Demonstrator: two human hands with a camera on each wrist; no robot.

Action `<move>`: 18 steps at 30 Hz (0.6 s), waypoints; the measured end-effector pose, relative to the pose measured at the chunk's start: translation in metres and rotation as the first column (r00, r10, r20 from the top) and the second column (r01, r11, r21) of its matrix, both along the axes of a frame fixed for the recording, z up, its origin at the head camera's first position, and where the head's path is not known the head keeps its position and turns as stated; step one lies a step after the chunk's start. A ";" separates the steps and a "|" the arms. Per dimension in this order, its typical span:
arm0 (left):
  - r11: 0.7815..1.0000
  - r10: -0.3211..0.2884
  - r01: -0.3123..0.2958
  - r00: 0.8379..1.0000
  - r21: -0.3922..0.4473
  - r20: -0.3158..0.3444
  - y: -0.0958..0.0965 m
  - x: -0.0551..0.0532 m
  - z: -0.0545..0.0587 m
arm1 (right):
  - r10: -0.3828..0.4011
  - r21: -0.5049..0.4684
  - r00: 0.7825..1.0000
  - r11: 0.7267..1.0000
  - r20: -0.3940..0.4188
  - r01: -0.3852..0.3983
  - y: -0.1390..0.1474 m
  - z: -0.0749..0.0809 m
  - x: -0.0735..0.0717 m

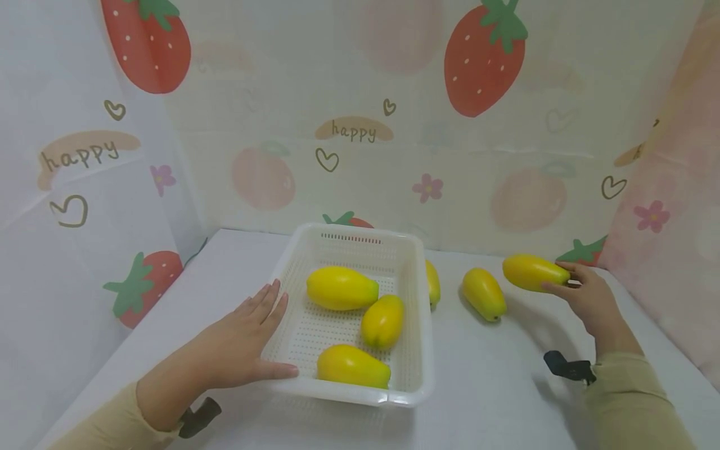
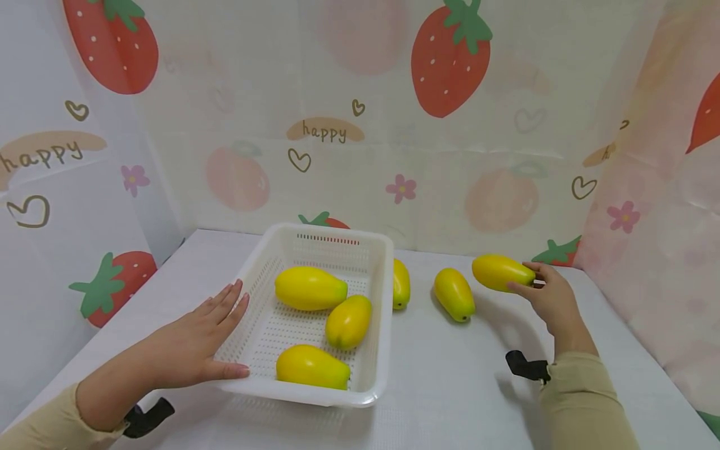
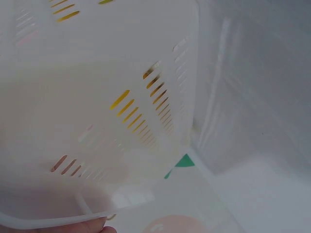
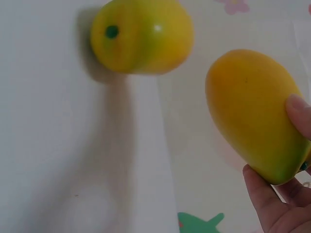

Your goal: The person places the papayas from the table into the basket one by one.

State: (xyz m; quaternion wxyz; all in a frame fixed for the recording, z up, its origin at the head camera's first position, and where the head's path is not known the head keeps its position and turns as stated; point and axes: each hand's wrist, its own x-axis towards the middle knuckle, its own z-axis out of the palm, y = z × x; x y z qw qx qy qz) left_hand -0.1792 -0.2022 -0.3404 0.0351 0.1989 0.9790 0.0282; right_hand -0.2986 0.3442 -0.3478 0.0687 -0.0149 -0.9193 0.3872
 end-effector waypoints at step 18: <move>1.000 -0.018 0.017 1.000 -0.013 -0.024 0.001 0.001 0.001 | 0.030 -0.028 0.994 0.999 -0.103 -0.033 -0.024 0.052 -0.002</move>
